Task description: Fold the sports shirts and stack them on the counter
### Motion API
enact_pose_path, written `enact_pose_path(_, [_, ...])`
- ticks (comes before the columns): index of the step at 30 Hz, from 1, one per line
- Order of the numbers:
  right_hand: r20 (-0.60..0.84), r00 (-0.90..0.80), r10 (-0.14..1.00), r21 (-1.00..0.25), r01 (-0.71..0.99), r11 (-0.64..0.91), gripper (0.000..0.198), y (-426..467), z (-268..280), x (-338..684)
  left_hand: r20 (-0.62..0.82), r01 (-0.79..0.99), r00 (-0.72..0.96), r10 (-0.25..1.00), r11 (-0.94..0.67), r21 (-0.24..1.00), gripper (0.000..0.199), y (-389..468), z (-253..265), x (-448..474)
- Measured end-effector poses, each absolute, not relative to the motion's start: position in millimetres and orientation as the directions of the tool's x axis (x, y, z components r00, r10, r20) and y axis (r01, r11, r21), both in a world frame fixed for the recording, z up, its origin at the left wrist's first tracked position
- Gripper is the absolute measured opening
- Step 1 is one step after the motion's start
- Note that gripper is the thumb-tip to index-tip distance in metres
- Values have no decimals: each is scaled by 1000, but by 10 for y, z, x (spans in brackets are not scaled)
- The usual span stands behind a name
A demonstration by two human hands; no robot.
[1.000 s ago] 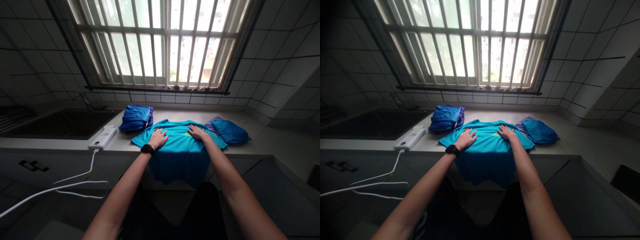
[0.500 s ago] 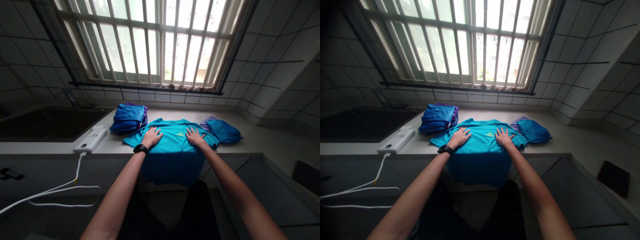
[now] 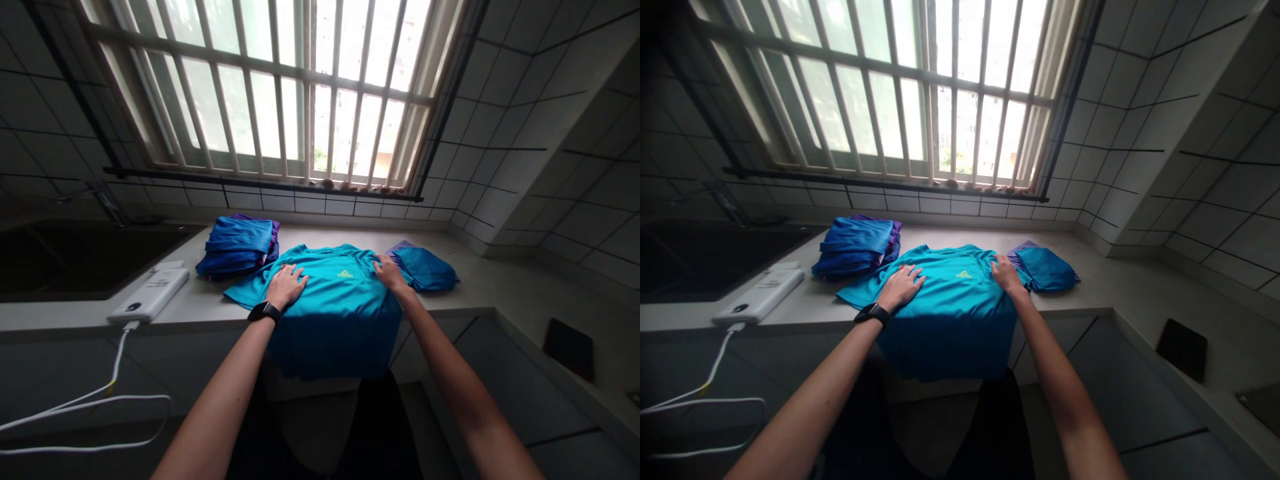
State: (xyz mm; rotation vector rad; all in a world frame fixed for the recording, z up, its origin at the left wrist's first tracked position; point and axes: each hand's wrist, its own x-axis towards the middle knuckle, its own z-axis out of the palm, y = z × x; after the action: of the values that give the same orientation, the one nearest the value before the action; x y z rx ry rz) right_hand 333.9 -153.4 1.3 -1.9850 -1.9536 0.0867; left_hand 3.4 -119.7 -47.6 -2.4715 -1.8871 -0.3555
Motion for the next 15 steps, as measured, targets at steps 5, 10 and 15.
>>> enact_pose_path(5, [-3, 419, 908, -286, 870, -402, 31, -1809, 132, 3925, 204, 948, 258, 944, -289, 136, 56, -1172, -511, 30])
enact_pose_path(10, [69, 463, 884, -392, 827, -403, 21, -1865, 115, 4127, 225, 945, 258, 940, -294, 146, 54, -1176, -527, 22])
enact_pose_path(15, [121, 460, 880, -598, 741, -305, 32, -1800, 81, 4142, 223, 949, 256, 941, -288, 126, 56, -1187, -516, 24])
